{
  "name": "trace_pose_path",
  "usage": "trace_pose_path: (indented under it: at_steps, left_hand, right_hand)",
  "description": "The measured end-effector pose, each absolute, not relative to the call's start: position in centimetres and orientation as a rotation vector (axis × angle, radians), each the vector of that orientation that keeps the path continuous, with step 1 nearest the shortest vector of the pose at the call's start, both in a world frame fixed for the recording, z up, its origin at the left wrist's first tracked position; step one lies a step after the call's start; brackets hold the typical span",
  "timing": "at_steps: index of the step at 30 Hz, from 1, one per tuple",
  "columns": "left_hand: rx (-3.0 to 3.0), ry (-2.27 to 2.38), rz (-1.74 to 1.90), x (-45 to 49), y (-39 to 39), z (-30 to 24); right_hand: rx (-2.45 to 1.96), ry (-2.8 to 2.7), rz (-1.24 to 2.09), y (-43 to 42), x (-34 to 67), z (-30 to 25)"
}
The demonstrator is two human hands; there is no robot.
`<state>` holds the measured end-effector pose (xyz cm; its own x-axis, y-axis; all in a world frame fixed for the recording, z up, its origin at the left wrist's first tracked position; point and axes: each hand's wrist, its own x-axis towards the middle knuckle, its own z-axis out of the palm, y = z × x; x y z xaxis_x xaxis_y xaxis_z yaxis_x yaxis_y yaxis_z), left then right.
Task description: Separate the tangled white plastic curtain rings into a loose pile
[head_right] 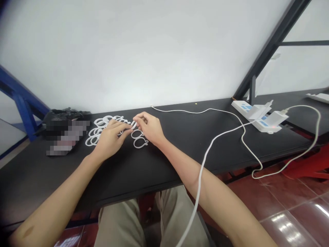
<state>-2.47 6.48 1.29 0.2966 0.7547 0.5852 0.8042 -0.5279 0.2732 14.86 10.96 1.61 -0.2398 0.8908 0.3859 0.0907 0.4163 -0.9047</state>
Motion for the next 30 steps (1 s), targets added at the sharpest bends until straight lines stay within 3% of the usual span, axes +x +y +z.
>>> trace_pose_path:
  at_steps: [9, 17, 30]
  left_hand:
    - [-1.870, -1.816, -1.015, -6.9, 7.5, 0.9]
    - [-1.754, -2.171, -0.842, -9.1, 7.6, -0.4]
    - [-2.001, -1.824, -0.928, -5.5, 7.1, 1.1]
  right_hand:
    - [-1.093, -1.696, 0.709, 11.2, 15.3, 1.5]
    - [-1.177, -1.847, 0.565, 11.7, 15.8, 0.9]
    - [-1.355, -2.169, 0.308, 11.2, 15.8, 1.1]
